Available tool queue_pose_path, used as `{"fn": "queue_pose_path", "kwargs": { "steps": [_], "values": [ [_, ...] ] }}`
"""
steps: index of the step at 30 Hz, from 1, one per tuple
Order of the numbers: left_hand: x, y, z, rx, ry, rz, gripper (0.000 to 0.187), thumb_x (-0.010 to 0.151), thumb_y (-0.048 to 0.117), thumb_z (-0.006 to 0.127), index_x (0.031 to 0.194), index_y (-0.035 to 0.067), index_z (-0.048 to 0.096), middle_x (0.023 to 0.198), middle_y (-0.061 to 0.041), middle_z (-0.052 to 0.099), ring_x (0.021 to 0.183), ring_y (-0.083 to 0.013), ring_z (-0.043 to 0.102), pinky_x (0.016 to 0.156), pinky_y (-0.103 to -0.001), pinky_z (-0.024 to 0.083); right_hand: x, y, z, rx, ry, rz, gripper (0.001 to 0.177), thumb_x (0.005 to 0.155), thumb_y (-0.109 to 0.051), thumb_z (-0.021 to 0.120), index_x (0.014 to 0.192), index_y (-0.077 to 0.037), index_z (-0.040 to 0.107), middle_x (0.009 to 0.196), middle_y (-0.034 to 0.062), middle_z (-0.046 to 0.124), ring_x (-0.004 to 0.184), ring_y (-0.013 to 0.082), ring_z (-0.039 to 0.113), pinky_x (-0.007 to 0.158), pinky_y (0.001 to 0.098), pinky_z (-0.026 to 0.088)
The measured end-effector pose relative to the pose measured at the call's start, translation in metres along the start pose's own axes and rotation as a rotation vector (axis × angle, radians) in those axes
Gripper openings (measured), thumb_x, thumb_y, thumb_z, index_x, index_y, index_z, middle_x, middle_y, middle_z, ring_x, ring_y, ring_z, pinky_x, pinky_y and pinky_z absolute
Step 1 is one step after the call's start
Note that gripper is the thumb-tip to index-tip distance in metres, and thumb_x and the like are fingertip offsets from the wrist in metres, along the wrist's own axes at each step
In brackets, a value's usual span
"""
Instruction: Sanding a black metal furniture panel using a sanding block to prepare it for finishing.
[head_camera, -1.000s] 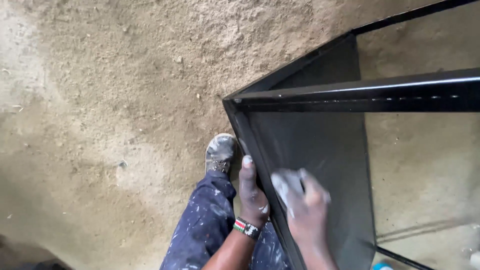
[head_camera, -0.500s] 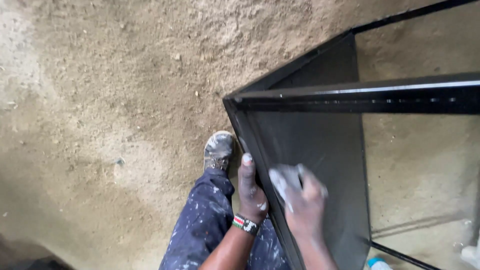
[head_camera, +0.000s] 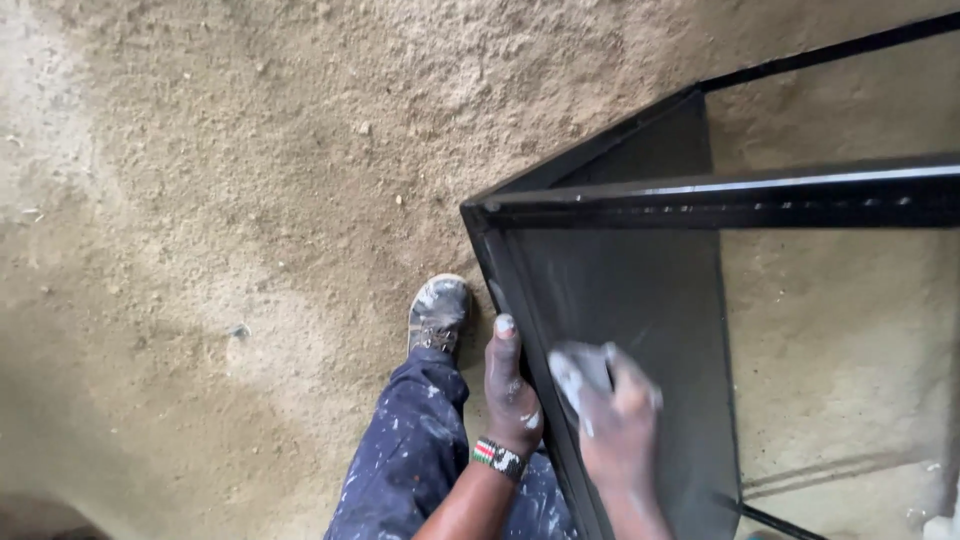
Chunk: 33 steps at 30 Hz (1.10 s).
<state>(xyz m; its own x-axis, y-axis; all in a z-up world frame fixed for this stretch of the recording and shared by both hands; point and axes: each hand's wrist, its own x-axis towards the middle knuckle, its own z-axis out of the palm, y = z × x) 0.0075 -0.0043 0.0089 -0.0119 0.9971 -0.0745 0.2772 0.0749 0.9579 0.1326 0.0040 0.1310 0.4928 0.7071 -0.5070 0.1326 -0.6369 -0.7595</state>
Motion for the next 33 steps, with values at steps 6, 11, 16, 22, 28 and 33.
{"fn": "queue_pose_path", "kwargs": {
  "steps": [6,11,16,22,28,33],
  "values": [
    [0.046,0.072,-0.013,-0.746,-0.018,-0.558,0.062,0.125,0.047,0.05,0.138,-0.006,0.081,0.136,-0.01,0.084,0.114,-0.0153,0.072,0.107,-0.036,0.057,0.088,-0.095,0.048,0.167,0.04,-0.324,0.02,0.098,-0.021,0.092,0.097,-0.003,0.082,0.085,0.0034,0.084,0.068,0.0136,0.066,0.065,0.0344,0.054],
    [0.048,0.083,-0.013,-0.526,-0.024,-0.476,0.062,0.125,0.051,0.046,0.112,-0.002,0.076,0.108,-0.005,0.077,0.093,-0.0149,0.063,0.09,-0.036,0.054,-0.024,0.021,-0.014,0.092,-0.015,0.078,0.027,0.095,-0.015,0.087,0.115,0.003,0.091,0.096,0.0093,0.094,0.078,0.0164,0.078,0.074,0.0333,0.063],
    [0.048,0.08,-0.014,-0.546,-0.008,-0.494,0.07,0.124,0.052,0.046,0.124,-0.008,0.082,0.118,-0.009,0.085,0.099,-0.0162,0.07,0.094,-0.037,0.057,-0.005,0.013,0.004,0.033,0.015,0.173,0.045,0.092,-0.027,0.086,0.121,0.008,0.084,0.1,0.0145,0.092,0.082,0.021,0.077,0.077,0.0377,0.063],
    [0.049,0.064,-0.012,-0.643,0.036,-0.572,0.073,0.121,0.059,0.051,0.134,-0.006,0.082,0.125,-0.012,0.086,0.104,-0.0171,0.073,0.098,-0.034,0.058,0.069,-0.08,0.03,0.108,-0.018,-0.243,0.03,0.102,-0.024,0.089,0.087,-0.008,0.068,0.073,-0.0005,0.064,0.064,0.0146,0.051,0.059,0.0375,0.048],
    [0.083,0.093,-0.016,-0.216,-0.058,-0.211,0.054,0.128,0.043,0.039,0.096,0.005,0.061,0.09,-0.001,0.065,0.08,-0.0158,0.051,0.077,-0.039,0.048,-0.038,0.032,-0.028,0.469,-0.121,0.245,0.03,0.097,-0.006,0.087,0.122,0.009,0.082,0.109,0.0157,0.088,0.09,0.0194,0.075,0.082,0.0335,0.058],
    [0.098,0.091,-0.009,-0.484,0.17,-0.418,0.052,0.127,0.042,0.059,0.107,0.001,0.085,0.087,-0.016,0.083,0.073,-0.0214,0.079,0.071,-0.037,0.07,0.002,-0.018,0.002,0.1,0.067,-0.07,0.041,0.096,-0.041,0.1,0.102,-0.004,0.086,0.09,0.0231,0.082,0.098,0.0416,0.087,0.09,0.0519,0.065]
  ]
}}
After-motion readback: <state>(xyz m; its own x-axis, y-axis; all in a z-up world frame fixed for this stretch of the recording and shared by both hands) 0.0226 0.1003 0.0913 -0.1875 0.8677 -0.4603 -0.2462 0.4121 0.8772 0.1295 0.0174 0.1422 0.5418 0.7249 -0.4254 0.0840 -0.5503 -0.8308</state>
